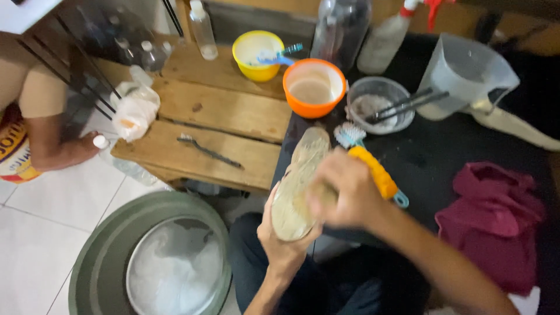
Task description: Cleaning the sole of a shoe using brushes and cleaning solution.
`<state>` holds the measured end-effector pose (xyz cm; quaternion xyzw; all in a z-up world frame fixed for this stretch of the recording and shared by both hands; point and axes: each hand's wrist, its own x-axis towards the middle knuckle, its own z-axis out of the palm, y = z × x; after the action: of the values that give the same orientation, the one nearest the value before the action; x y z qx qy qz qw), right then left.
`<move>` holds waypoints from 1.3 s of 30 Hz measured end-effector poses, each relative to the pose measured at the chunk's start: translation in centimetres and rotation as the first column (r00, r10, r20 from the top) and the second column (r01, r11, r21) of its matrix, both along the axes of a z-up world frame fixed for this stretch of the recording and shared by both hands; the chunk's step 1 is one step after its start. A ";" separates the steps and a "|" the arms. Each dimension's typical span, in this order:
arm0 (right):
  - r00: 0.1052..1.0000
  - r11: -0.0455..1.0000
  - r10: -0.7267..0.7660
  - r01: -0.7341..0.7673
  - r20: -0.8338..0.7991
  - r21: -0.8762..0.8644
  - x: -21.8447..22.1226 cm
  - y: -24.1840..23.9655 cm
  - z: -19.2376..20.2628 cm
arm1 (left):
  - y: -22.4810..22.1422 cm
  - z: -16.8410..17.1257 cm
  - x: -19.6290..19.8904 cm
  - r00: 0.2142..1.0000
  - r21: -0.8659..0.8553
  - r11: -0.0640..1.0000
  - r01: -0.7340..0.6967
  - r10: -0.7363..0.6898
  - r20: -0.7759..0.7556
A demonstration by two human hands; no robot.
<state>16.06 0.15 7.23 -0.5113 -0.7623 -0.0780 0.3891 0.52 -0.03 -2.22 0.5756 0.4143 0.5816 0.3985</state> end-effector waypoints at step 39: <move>0.802 0.769 0.585 -0.597 0.123 0.228 -1.3 0.9 1.0 | 2.1 2.6 -1.3 0.829 0.047 0.841 0.539 -0.520 -0.206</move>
<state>14.73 1.09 8.22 -0.1895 -0.8762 -0.0606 0.4390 -0.78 2.07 0.39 0.7390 0.2431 0.4128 0.4737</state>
